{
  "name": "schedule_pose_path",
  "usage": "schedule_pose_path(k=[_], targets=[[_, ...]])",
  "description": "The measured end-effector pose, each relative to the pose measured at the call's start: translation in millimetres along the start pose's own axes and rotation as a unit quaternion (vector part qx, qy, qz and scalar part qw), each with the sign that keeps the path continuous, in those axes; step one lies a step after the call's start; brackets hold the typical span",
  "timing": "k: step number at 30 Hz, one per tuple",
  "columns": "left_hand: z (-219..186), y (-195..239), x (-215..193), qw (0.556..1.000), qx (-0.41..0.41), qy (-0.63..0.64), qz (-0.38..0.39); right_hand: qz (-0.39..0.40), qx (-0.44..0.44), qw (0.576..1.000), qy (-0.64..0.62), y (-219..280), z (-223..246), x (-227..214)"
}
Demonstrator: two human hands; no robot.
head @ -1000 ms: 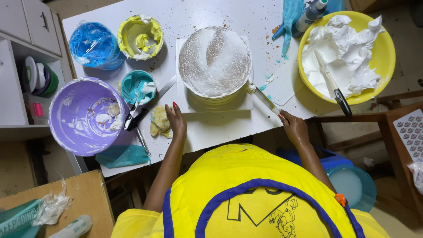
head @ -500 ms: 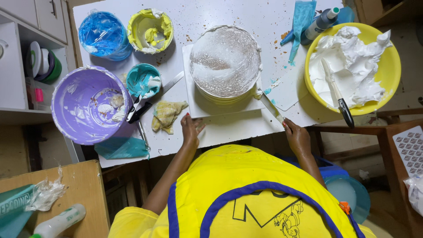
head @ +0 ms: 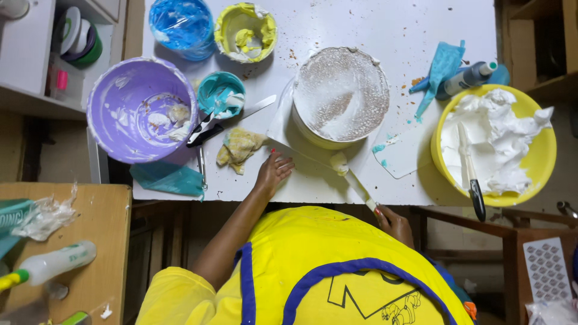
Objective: The person stacks round cake layers and spreads white frosting between them and over the sides using a spatula. They wipe the work surface with a cloth and continue smoothing the frosting on the assembled cake.
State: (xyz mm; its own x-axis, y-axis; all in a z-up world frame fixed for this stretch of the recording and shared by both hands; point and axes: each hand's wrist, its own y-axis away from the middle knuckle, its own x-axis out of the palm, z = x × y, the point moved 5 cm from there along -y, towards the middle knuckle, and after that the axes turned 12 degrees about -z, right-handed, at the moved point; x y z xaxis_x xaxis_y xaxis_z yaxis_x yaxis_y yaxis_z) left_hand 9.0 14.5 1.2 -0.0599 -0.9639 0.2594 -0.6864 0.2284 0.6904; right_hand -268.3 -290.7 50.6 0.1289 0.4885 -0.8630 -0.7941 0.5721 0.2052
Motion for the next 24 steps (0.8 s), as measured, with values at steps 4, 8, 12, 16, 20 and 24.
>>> schedule_pose_path(k=[4,8,12,16,20,24], targets=[[-4.4,-34.5,-62.3,0.970,0.073,0.193,-0.128,0.079,-0.017,0.990,-0.119,-11.5,12.8,21.5],[-27.6,-36.0,-142.4,0.862,0.219,0.356,-0.288,0.157,-0.085,0.965,-0.190,-42.1,95.4,33.5],[-65.9,-21.9,-200.1,0.807,0.260,0.408,-0.338,0.202,-0.154,0.936,-0.243,-69.6,225.2,46.2],[-89.3,-20.3,-223.0,0.832,0.219,0.393,-0.325,0.137,-0.331,0.920,-0.161,-87.0,338.8,80.2],[-80.5,-41.2,-239.5,0.841,0.191,0.416,-0.290,0.092,-0.453,0.883,-0.082,-77.5,419.1,100.5],[-76.8,-48.7,-250.2,0.854,0.185,0.383,-0.299,0.061,-0.500,0.864,-0.002,-72.2,408.6,82.7]])
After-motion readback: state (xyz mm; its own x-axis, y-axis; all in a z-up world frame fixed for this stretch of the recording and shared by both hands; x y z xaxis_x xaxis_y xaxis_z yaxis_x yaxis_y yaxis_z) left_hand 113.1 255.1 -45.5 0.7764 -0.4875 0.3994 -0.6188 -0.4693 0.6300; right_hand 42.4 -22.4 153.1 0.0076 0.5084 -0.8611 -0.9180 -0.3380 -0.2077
